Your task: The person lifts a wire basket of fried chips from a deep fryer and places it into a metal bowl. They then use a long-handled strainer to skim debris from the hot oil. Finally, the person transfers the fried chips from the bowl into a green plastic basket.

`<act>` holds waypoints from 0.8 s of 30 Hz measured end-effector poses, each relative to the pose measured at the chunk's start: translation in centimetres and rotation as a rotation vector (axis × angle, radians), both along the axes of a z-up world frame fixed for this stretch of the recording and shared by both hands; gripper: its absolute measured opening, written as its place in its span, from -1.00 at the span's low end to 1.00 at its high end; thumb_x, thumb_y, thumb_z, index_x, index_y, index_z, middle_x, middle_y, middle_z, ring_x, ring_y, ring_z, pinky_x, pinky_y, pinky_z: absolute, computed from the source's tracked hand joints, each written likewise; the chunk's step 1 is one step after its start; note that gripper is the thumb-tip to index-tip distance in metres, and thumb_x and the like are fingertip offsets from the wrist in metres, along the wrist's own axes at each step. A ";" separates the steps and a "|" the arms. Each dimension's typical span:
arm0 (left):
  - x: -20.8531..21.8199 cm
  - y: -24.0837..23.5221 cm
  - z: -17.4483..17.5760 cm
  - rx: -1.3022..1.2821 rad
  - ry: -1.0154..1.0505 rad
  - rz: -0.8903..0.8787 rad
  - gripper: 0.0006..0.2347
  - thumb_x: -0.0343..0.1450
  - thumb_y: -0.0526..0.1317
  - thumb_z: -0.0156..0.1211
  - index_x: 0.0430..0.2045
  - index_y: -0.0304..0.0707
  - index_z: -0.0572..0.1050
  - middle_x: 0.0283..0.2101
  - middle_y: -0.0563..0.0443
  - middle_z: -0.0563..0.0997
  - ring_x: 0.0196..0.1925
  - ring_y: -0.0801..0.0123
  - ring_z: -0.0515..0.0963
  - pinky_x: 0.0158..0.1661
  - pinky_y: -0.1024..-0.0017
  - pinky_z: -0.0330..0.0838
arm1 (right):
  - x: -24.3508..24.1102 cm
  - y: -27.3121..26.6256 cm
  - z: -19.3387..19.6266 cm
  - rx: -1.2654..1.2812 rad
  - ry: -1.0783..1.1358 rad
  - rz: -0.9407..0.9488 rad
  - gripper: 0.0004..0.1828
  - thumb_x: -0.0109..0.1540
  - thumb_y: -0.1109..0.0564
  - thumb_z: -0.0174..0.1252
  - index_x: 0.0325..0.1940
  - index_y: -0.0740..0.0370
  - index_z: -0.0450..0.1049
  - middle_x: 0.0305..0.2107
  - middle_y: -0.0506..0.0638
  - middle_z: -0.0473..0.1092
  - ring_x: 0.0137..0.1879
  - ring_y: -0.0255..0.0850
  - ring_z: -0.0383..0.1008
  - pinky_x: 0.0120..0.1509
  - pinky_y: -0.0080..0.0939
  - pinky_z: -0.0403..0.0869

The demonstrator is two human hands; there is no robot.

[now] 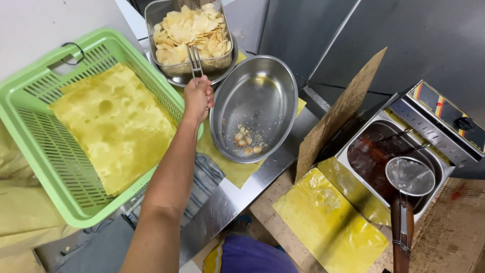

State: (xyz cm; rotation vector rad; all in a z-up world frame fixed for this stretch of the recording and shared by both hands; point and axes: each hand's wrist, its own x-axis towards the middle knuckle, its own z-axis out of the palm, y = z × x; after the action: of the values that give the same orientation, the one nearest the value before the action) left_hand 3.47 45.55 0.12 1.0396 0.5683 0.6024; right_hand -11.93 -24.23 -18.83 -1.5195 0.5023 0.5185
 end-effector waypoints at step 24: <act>-9.1 -10.6 -5.4 1.027 0.126 -0.061 -0.47 0.56 0.04 0.03 0.34 -0.35 0.23 0.28 -0.27 0.42 0.20 0.04 0.56 0.17 0.18 0.46 | -5.5 -6.5 -7.8 0.168 0.169 -0.268 -0.65 0.31 0.39 -0.01 0.20 0.52 0.31 -0.11 0.51 0.43 -0.13 0.29 0.45 0.06 0.20 0.45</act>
State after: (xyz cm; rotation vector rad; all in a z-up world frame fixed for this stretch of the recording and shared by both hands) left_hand -5.58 34.94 -5.26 2.0623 0.3107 0.7954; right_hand -17.42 -30.74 -26.63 -1.2312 0.7625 0.4682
